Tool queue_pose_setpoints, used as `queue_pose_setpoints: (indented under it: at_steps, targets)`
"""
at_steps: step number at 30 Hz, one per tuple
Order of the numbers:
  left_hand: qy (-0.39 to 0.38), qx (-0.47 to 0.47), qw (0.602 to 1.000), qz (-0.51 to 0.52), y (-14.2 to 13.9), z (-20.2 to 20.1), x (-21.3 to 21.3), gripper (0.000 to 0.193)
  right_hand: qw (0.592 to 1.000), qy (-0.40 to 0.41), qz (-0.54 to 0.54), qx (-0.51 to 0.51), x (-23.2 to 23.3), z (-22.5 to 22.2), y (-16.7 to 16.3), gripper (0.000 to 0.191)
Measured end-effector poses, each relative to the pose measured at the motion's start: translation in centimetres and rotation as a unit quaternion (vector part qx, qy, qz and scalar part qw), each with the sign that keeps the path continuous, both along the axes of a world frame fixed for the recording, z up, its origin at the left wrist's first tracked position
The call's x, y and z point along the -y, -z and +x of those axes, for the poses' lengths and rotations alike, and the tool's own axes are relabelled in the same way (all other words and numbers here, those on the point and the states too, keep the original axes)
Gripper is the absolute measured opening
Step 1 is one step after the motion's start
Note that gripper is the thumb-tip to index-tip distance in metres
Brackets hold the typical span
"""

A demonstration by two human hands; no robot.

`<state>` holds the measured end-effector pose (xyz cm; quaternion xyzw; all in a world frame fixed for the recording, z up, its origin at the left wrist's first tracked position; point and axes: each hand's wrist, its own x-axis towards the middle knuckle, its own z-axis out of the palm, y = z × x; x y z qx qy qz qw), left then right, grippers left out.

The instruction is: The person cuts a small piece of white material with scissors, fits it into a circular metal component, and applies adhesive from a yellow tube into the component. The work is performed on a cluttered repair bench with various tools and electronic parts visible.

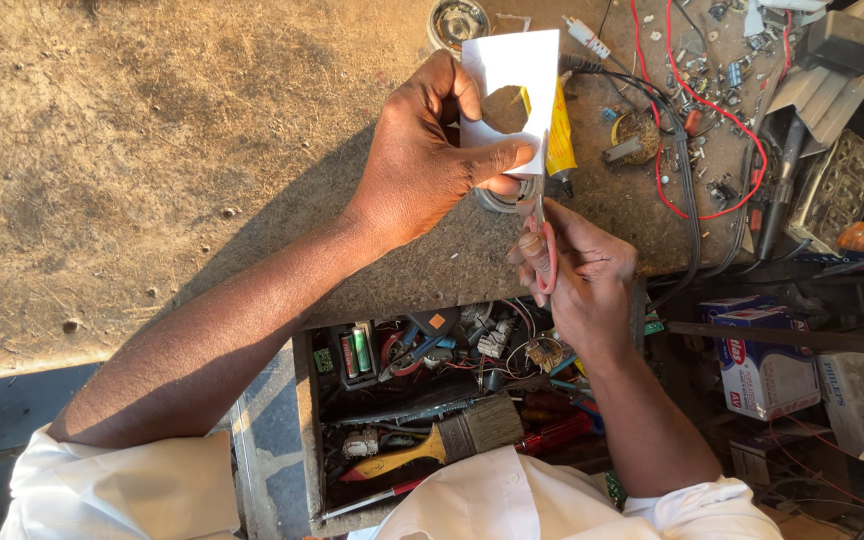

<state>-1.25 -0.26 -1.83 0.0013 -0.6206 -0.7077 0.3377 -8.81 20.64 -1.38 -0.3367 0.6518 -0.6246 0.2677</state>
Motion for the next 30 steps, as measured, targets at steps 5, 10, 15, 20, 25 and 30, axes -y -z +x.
queue_pose_setpoints:
  at_steps: [5, 10, 15, 20, 25, 30]
  targets:
    - [0.017, 0.010, 1.000, 0.020, -0.4, 0.3, 0.1, 0.037, 1.000, 0.003, 0.000, 0.007, 0.3, 0.1, -0.2, 0.036]
    - [0.024, 0.019, 0.999, 0.029, -0.7, 0.2, 0.0, 0.036, 1.000, -0.004, 0.004, 0.023, 0.2, 0.0, -0.4, 0.033]
    - [0.007, 0.040, 0.999, -0.012, -0.6, 0.3, -0.1, 0.038, 1.000, -0.003, -0.002, 0.023, 0.3, -0.3, -0.3, 0.032]
    - [0.034, 0.028, 0.999, 0.016, -0.6, 0.3, 0.1, 0.034, 1.000, 0.013, 0.003, 0.009, 0.5, 0.0, -0.2, 0.033]
    - [0.055, 0.021, 0.996, 0.060, -0.7, 0.2, 0.0, 0.034, 1.000, 0.002, 0.003, 0.009, 0.7, 0.1, -0.8, 0.029]
    - [0.086, 0.036, 0.990, 0.110, -0.7, 0.2, -0.2, 0.034, 0.999, 0.003, 0.004, 0.039, 0.8, 0.1, -1.2, 0.030]
